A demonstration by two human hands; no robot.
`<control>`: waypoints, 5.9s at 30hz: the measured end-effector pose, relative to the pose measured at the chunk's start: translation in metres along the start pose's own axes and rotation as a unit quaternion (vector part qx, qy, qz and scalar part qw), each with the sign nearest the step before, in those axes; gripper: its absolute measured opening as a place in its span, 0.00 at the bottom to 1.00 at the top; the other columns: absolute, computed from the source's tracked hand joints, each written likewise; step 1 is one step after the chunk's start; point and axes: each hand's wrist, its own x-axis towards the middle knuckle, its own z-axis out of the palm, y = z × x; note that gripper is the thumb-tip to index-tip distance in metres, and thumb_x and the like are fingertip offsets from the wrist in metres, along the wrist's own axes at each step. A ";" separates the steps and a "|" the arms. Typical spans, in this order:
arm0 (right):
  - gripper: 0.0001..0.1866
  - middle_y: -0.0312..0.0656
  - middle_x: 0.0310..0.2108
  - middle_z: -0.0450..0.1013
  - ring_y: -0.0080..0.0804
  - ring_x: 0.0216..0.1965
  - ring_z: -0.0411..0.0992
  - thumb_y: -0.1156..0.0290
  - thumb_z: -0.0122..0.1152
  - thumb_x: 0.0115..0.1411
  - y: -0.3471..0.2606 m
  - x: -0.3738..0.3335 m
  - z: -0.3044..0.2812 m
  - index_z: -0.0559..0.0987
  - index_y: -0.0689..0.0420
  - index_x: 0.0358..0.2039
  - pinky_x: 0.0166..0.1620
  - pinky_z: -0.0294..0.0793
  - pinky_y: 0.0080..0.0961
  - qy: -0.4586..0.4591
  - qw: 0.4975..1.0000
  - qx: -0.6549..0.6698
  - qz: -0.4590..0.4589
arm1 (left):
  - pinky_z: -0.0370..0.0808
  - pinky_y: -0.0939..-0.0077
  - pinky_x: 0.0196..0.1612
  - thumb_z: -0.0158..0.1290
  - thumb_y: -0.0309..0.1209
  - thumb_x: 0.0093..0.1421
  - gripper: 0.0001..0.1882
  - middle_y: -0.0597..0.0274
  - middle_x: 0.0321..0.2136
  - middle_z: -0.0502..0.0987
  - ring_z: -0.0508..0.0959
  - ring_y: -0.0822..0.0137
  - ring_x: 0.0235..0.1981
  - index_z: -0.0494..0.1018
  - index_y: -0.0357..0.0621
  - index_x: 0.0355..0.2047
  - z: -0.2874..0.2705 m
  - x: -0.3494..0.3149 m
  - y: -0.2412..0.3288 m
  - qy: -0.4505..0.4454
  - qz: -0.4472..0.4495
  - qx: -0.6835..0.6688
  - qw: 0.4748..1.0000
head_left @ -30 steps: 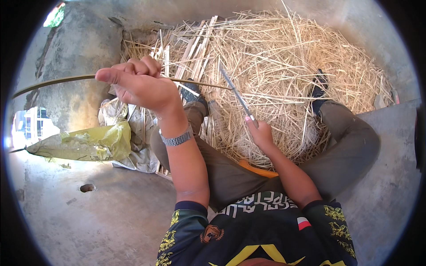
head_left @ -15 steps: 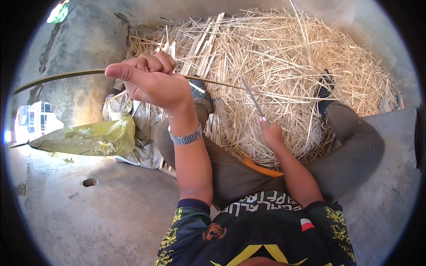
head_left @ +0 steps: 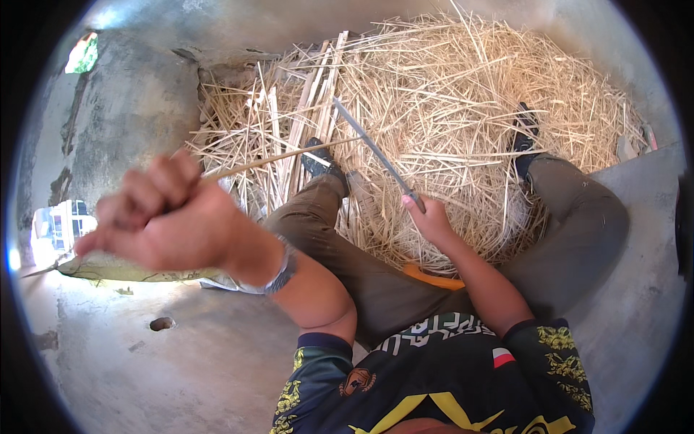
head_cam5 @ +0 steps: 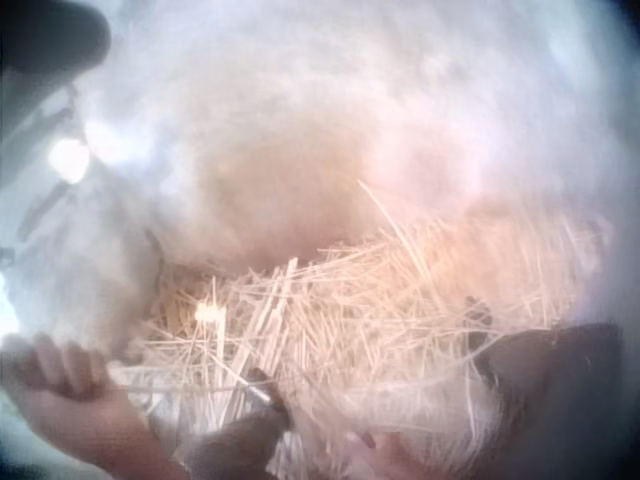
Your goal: The person sits on the floor and uses a knife to split long, thin sticks into smaller pieces. They hold the stick with one hand and use the knife to shave and split the material, dropping the processed pieces onto a pile of straw.
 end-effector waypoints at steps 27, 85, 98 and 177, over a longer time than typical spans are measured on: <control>0.22 0.38 0.13 0.68 0.30 0.13 0.67 0.52 0.62 0.66 -0.066 -0.015 -0.010 0.77 0.58 0.25 0.21 0.69 0.32 0.102 0.916 -0.132 -0.365 | 0.44 0.85 0.12 0.51 0.46 0.71 0.17 0.83 0.13 0.50 0.49 0.84 0.10 0.65 0.59 0.25 -0.004 -0.047 0.163 0.163 0.200 0.102 0.961; 0.27 0.34 0.12 0.67 0.25 0.12 0.65 0.47 0.55 0.68 -0.036 0.006 -0.022 0.76 0.59 0.24 0.16 0.66 0.28 0.158 0.975 -0.033 -0.156 | 0.44 0.80 0.18 0.42 0.47 0.74 0.27 0.77 0.13 0.50 0.45 0.79 0.13 0.56 0.53 0.17 -0.038 -0.048 0.177 0.080 0.136 -0.055 0.986; 0.32 0.33 0.10 0.61 0.24 0.09 0.61 0.42 0.56 0.67 -0.015 0.033 -0.032 0.64 0.52 0.14 0.14 0.61 0.26 0.231 0.936 0.239 0.113 | 0.47 0.76 0.23 0.42 0.58 0.70 0.30 0.75 0.15 0.47 0.47 0.76 0.16 0.50 0.56 0.18 -0.020 -0.042 0.151 0.064 0.127 0.000 0.990; 0.33 0.47 0.17 0.74 0.44 0.23 0.76 0.41 0.51 0.68 -0.038 -0.007 -0.012 0.80 0.62 0.27 0.31 0.72 0.41 0.080 0.992 -0.090 -0.019 | 0.50 0.81 0.13 0.39 0.57 0.73 0.30 0.73 0.13 0.49 0.47 0.77 0.12 0.50 0.50 0.23 -0.049 0.003 -0.098 0.244 -0.004 0.232 0.942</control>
